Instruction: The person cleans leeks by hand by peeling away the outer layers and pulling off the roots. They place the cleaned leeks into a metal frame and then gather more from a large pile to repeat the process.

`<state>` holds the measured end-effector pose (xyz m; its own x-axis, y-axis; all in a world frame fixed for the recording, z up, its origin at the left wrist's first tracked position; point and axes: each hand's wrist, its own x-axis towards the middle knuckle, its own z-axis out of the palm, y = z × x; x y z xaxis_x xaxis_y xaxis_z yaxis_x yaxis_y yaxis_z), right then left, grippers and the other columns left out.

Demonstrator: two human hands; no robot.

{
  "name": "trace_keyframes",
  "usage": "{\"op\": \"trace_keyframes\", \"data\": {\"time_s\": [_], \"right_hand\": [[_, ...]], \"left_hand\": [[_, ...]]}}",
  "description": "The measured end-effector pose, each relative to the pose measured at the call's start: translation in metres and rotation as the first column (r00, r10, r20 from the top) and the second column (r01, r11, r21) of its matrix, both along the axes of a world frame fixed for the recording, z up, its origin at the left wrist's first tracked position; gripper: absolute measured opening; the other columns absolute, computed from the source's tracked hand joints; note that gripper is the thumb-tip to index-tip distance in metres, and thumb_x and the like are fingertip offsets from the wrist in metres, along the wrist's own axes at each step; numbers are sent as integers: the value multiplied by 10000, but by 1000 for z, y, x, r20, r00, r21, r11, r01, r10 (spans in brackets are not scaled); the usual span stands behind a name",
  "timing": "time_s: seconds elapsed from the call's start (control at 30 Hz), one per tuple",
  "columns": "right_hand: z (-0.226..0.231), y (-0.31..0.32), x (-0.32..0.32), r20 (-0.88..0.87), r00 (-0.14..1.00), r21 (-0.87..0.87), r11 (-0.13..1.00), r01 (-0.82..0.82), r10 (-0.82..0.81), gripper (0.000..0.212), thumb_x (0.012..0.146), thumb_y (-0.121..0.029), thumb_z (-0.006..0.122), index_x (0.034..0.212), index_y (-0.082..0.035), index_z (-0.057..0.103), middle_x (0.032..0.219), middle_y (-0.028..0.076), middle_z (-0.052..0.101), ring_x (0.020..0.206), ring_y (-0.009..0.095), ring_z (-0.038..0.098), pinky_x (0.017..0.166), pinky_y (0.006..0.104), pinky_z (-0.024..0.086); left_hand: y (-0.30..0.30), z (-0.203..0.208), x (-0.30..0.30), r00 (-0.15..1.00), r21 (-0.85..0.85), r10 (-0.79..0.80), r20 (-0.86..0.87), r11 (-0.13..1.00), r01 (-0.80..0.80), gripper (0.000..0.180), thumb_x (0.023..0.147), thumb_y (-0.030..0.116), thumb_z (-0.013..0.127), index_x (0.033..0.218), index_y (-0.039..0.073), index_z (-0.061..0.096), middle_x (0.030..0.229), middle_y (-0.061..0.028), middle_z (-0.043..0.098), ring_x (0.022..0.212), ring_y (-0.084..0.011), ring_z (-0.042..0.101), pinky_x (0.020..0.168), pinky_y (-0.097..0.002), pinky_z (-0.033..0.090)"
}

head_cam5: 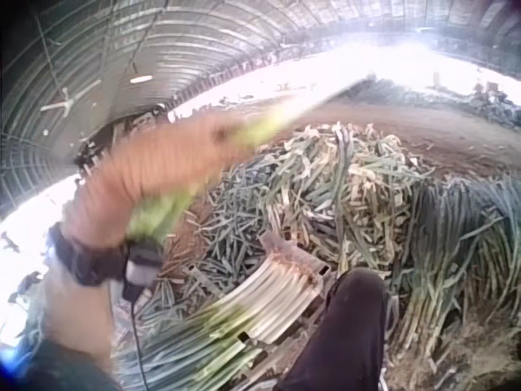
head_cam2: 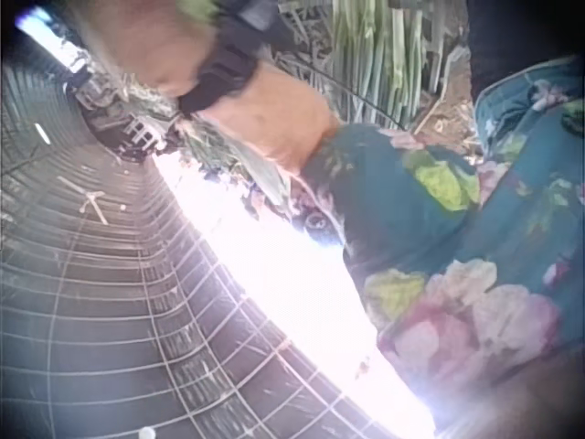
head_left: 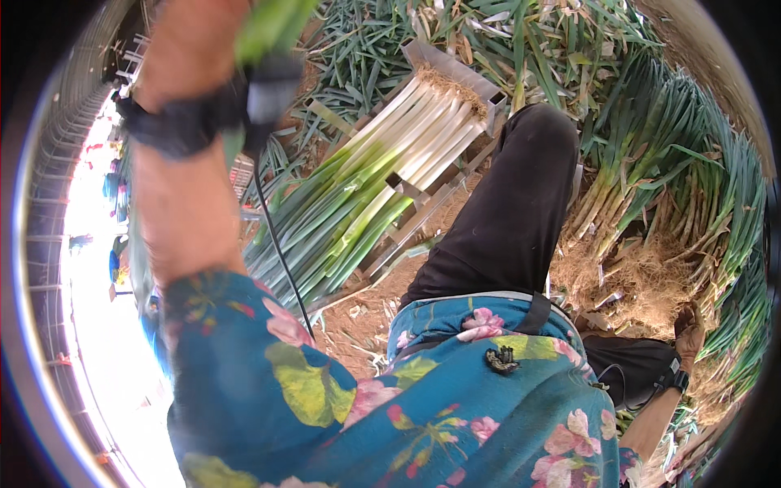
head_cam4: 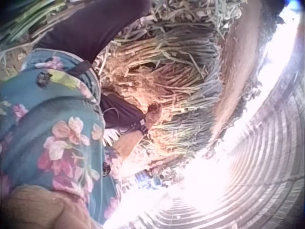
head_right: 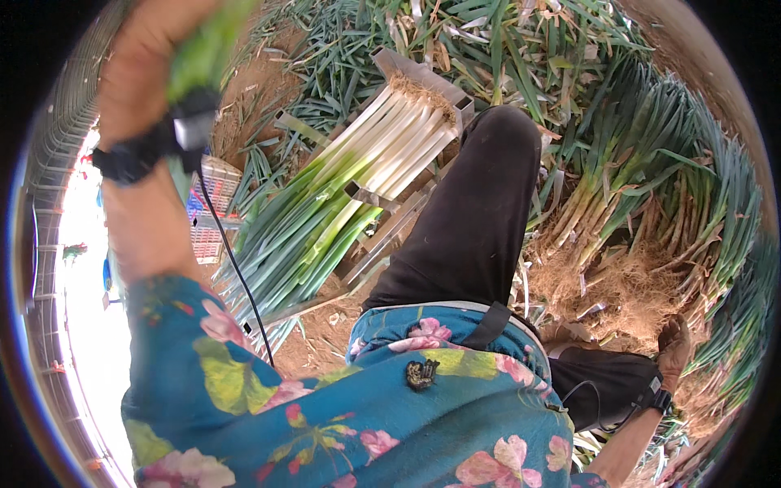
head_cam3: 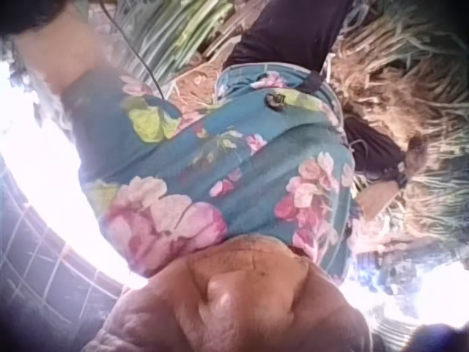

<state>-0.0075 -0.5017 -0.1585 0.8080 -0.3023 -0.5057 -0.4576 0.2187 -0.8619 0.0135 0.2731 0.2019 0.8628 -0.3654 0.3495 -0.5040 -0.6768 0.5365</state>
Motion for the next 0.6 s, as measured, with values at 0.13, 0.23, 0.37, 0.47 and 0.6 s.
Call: {"op": "trace_keyframes", "data": {"time_s": [0.13,0.23,0.37,0.47,0.6], "right_hand": [[8,4,-16,59,998,-78,997,-27,31,367,913,-337,632,1191,-100,593,929,-3,618,785,110,596,645,250,502],[14,4,-22,27,1000,-31,1000,1,0,367,917,-329,629,1198,-97,589,920,-4,625,781,101,592,627,243,487],[15,5,-25,-9,998,-15,998,61,-61,357,926,-313,615,1204,-92,582,917,-8,628,761,100,594,616,237,480],[15,2,-25,-17,1000,6,1000,7,-7,349,932,-306,603,1200,-83,583,924,-5,629,756,105,596,613,240,479],[13,4,-24,20,999,62,997,-46,44,341,949,-283,580,1208,-62,573,923,14,636,752,119,604,577,230,477]], "left_hand": [[48,-120,-12,790,453,536,-298,808,-377,358,903,290,626,1161,43,608,834,-17,605,691,-102,553,611,-265,480],[64,-184,-49,491,279,531,-691,822,-495,302,909,221,605,1140,27,611,805,-27,585,692,-91,553,598,-251,489],[86,-260,-89,368,121,380,-849,817,-564,311,915,236,587,1120,2,588,846,-30,594,730,-114,563,648,-261,490],[83,-291,-100,307,66,304,-902,799,-597,351,925,246,579,1169,-6,557,891,-43,609,767,-124,574,673,-265,495],[93,-336,-123,359,43,327,-874,789,-613,434,928,267,577,1249,-19,514,957,-73,627,844,-142,587,722,-263,499]]}}
